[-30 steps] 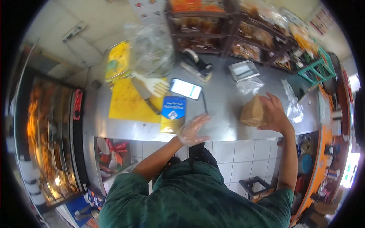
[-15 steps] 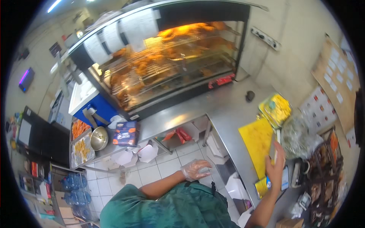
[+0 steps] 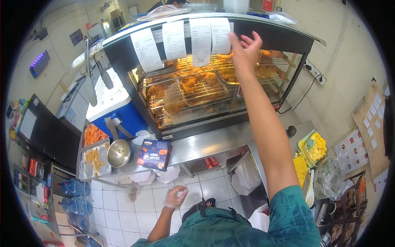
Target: The person assembles food orders by placing shredded chicken and scrambled eggs into paper containers, adding sauce packets, and folding the containers for takeaway. The person handles multiple containers sequentially and attaches a receipt to the final package.
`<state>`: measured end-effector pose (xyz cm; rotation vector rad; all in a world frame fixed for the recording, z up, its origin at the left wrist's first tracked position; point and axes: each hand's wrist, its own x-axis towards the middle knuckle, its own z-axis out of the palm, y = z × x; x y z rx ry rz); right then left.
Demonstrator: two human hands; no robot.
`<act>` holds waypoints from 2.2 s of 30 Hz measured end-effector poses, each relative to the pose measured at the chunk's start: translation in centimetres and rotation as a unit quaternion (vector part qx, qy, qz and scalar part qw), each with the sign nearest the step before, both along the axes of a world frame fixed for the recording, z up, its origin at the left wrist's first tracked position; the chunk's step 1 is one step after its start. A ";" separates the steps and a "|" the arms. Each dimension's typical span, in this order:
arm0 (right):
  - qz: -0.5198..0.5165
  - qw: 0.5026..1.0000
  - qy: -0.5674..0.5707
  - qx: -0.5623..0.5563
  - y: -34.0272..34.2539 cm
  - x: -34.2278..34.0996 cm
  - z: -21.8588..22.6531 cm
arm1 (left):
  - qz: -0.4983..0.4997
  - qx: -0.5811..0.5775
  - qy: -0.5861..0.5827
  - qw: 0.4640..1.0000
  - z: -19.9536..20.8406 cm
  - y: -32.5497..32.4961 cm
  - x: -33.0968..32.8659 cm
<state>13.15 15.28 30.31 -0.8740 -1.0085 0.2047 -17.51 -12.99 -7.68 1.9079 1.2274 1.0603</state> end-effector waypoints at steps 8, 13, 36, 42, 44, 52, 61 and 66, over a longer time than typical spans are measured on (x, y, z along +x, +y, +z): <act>0.053 0.993 -0.038 0.097 -15.9 2.6 -3.9 | -0.223 -0.034 -0.030 0.974 3.6 1.4 8.6; -0.061 0.985 -0.016 -0.161 -30.7 9.2 -12.3 | -0.408 -0.003 -0.088 0.909 6.4 3.2 16.2; -0.346 0.889 0.196 -0.226 -84.7 9.0 -20.4 | -0.628 -0.535 -0.167 0.541 13.9 -43.8 48.8; -0.495 0.832 0.110 -0.227 -90.0 14.2 -23.2 | -0.759 -0.268 -0.143 0.576 11.7 -49.0 52.0; -0.531 0.803 0.117 -0.245 -91.4 15.9 -23.3 | -0.749 -0.272 -0.147 0.586 11.0 -50.4 54.0; -0.564 0.674 0.065 -0.473 -96.0 22.1 -23.1 | -0.684 0.009 -0.091 0.724 10.4 -53.5 59.7; -0.583 0.636 -0.061 -0.502 -97.9 23.9 -24.0 | -0.608 -0.207 0.013 0.766 5.4 -56.8 60.4; -0.493 0.761 0.024 -0.420 -99.6 25.6 -25.8 | -0.592 -0.247 0.098 0.761 9.6 -57.2 60.1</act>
